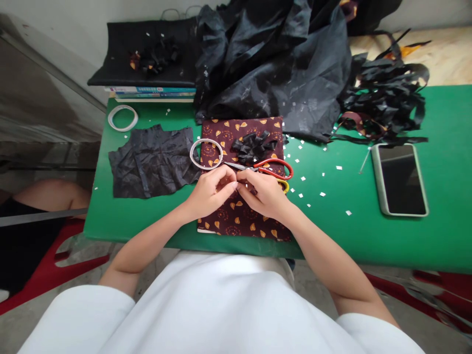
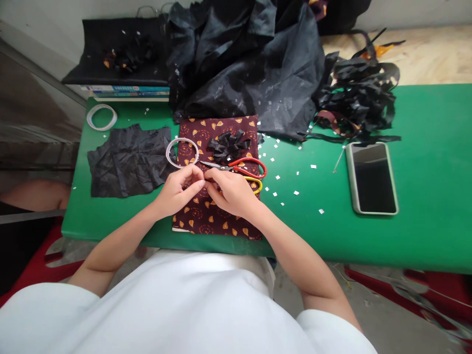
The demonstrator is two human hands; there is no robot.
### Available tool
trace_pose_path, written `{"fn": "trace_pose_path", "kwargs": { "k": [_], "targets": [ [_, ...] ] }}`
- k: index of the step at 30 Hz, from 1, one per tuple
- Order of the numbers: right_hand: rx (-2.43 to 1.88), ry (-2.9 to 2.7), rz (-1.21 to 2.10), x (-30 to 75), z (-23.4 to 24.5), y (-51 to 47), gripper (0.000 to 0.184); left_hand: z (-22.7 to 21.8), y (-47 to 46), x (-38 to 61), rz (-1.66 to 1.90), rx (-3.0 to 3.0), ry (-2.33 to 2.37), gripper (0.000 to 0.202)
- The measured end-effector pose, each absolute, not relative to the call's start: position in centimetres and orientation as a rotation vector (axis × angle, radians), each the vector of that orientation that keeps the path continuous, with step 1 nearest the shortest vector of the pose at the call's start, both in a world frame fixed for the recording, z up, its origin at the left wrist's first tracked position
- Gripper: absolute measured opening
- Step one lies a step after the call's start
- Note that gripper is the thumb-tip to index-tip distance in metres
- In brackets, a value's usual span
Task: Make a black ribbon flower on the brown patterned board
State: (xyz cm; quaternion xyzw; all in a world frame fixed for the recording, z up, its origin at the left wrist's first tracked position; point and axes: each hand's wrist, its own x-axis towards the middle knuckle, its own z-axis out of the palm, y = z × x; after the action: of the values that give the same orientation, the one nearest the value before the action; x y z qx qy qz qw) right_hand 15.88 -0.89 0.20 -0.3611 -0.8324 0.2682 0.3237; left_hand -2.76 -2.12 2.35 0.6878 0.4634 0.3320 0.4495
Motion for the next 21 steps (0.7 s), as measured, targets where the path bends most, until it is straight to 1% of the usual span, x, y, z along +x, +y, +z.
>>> {"fn": "trace_pose_path", "kwargs": {
  "k": [13, 21],
  "targets": [
    [-0.948, -2.211, 0.684, 15.93, 0.12, -0.9, 0.007, 2.29, -2.06, -2.65, 0.824, 1.736, 1.154, 0.012],
    [-0.967, -2.301, 0.611, 16.08, 0.03, -0.82, 0.006, 2.23, -2.04, -2.54, 0.816, 1.756, 1.14, 0.012]
  ]
}}
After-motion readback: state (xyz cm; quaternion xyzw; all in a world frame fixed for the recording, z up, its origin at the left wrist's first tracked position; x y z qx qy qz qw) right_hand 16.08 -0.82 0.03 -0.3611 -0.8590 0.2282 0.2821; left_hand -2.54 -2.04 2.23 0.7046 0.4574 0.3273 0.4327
